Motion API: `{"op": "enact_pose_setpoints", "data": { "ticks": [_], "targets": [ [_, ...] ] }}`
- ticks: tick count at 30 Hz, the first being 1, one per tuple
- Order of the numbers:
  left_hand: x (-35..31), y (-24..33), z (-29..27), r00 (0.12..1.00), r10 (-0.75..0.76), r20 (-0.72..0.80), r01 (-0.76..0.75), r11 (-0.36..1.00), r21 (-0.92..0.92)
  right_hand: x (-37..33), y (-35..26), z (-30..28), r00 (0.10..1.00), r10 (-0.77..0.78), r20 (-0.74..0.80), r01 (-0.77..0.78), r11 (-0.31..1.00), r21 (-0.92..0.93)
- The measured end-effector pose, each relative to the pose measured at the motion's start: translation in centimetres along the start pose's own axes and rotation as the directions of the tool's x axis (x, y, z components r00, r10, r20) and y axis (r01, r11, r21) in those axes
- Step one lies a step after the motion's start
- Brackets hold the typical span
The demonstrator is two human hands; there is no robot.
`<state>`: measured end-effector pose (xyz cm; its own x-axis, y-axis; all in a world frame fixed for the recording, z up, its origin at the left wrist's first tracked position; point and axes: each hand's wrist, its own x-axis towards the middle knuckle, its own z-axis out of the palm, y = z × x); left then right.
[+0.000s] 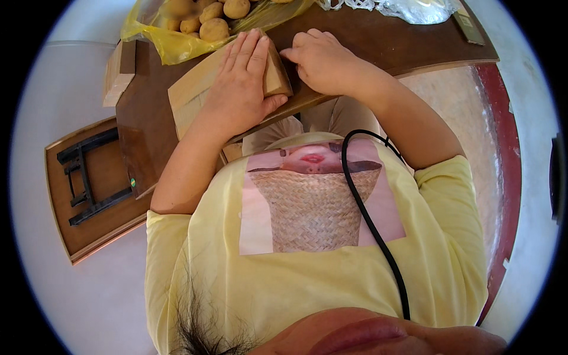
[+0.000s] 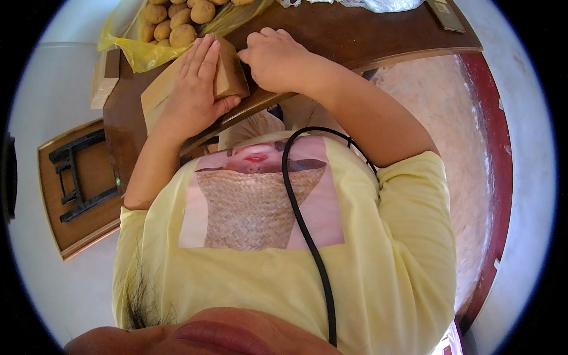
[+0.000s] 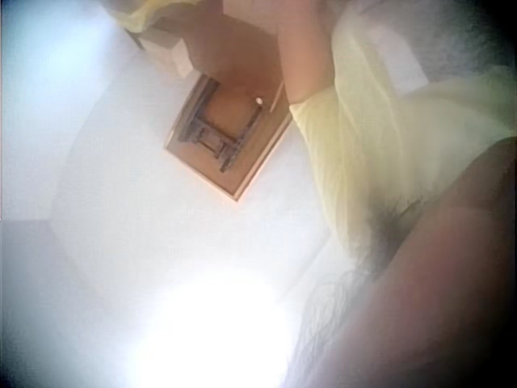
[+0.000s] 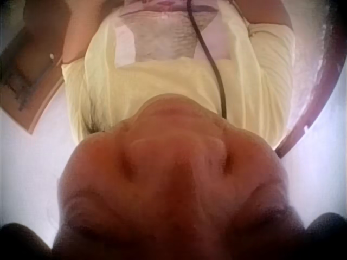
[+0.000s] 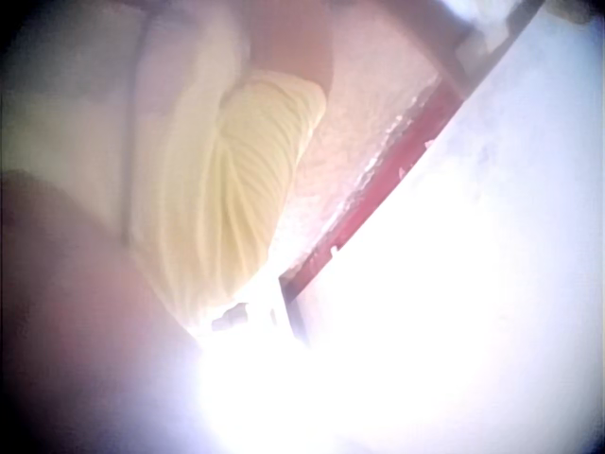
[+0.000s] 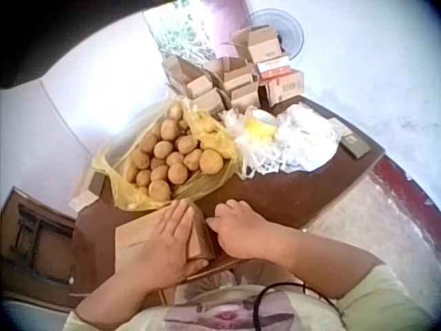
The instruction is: The person assembles a small cardboard box by folding and taping its flaps. They then open a larger cardboard box and handle a small plastic bag.
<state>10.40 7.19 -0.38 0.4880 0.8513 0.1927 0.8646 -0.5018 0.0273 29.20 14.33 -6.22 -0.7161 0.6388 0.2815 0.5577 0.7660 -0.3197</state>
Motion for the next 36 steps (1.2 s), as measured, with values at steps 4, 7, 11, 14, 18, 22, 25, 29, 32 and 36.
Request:
{"op": "enact_pose_setpoints", "data": {
  "ticks": [4,7,11,14,18,22,25,29,32,36],
  "targets": [
    [0.2,0.1,-0.2,1.0,0.003,0.02,-0.004,0.999,0.041,-0.8,-0.7,0.8,0.997,-0.075,-0.009,0.073,0.992,-0.102],
    [-0.1,-0.1,-0.2,1.0,0.006,0.017,-0.007,0.999,0.051,-0.9,-0.6,0.6,0.997,-0.078,-0.003,0.077,0.99,-0.12],
    [-0.3,0.1,-0.2,1.0,-0.02,0.002,0.02,1.0,0.01,-1.5,-1.9,-0.1,0.997,-0.077,0.003,0.077,0.99,-0.123],
    [-0.2,0.2,-0.1,1.0,-0.029,-0.007,0.029,1.0,-0.007,-1.7,-2.0,0.4,0.992,-0.119,-0.03,0.114,0.986,-0.123],
    [-0.5,-0.3,-0.2,1.0,-0.024,-0.014,0.025,1.0,0.015,-1.6,-1.7,-0.7,0.993,-0.099,0.057,0.105,0.988,-0.109],
    [-0.5,-0.5,0.4,0.998,-0.015,-0.061,0.015,1.0,-0.001,-1.3,-1.9,-1.0,0.995,0.0,-0.095,0.011,0.992,0.122],
    [-0.4,-0.2,0.7,0.997,-0.027,-0.067,0.029,0.999,0.016,-1.7,-2.0,-0.4,0.999,-0.044,0.029,0.041,0.995,0.093],
    [-1.0,-0.8,0.5,0.991,-0.01,-0.137,-0.011,0.989,-0.15,-1.5,-2.8,-2.0,0.998,0.026,0.051,-0.028,0.999,0.043],
    [-1.8,-1.1,-1.2,0.977,-0.04,-0.21,-0.045,0.921,-0.386,-1.3,-3.0,-2.3,0.988,0.133,-0.076,-0.117,0.975,0.191],
    [-4.4,-4.0,-2.5,0.957,-0.063,-0.282,-0.05,0.925,-0.376,-0.9,-3.9,-2.0,0.954,0.102,-0.28,-0.004,0.944,0.329]
  ]
}}
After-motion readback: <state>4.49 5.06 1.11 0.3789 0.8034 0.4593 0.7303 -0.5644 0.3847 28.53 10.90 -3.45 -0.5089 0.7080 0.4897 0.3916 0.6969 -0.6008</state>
